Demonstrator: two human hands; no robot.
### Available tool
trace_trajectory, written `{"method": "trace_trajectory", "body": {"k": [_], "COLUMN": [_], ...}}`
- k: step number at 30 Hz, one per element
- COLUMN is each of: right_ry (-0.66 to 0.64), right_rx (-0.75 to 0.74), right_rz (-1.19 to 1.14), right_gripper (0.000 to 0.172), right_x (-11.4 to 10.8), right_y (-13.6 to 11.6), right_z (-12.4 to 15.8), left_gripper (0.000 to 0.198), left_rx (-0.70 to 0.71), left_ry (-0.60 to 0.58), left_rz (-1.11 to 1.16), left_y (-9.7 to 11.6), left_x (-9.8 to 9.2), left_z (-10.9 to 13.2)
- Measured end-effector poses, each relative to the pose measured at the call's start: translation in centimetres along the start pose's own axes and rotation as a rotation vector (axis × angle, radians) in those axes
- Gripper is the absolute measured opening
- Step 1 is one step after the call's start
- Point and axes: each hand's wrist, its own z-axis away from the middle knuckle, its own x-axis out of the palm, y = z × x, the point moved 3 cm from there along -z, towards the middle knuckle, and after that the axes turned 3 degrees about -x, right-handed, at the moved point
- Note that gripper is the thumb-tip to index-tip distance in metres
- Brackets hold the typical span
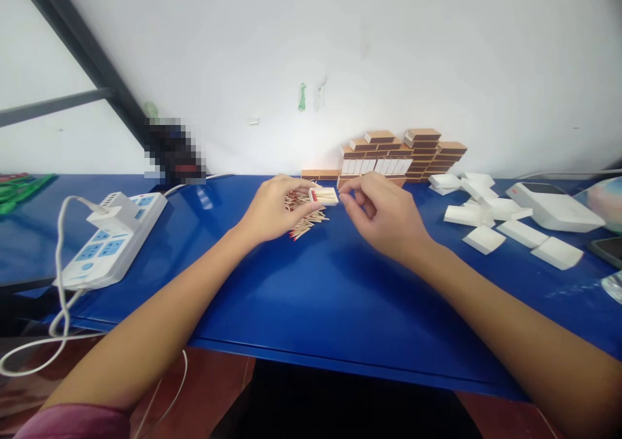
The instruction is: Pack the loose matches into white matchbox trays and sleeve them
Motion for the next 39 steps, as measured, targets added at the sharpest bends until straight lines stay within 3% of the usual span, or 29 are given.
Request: {"method": "trace_trajectory", "body": {"k": [5,8,13,21,26,34,39], "right_ry": [-0.228,-0.277,-0.338,-0.425,-0.398,-0.175,-0.228], "right_rx": [0.048,0.070,0.108,0.017,-0.008,-0.050,-0.038], "right_rz": [-0.027,-0.011,-0.007,0.045,0.034,0.002,-0.006], "right_gripper": [0.009,0.011,0.012,0.015,0.012,0.010,0.012], "right_x": [3.3,4.6,5.1,4.6,2.4,0.1,0.5], "right_y": [0.3,1.0,1.8,1.7,2.3,2.2,2.1], "right_z": [0.7,0.5,-0.1,0.3,0.6,-0.3,-0.1], "left_gripper": [0.031,0.032,0.030,0.035,0.032,0.035,0.037], "left_rx": [-0.063,-0.082,-0.055,-0.080,-0.068,0.046,0.065], "left_ry": [0.034,0.066,0.010,0.084,-0.023,-0.077,-0.086], "left_rz": [0.013,-0.004,-0.013,-0.015,0.025,-0.045,0.062], "left_y": [-1.7,-2.2,-2.2,-3.1,-2.5,-0.5,0.5], "left_x": [-0.9,-1.2,-0.9,-2.7,-1.6,-0.2,0.3], "left_z": [-0.5,-0.5,-0.5,-0.9,-0.6,0.0,0.4]}}
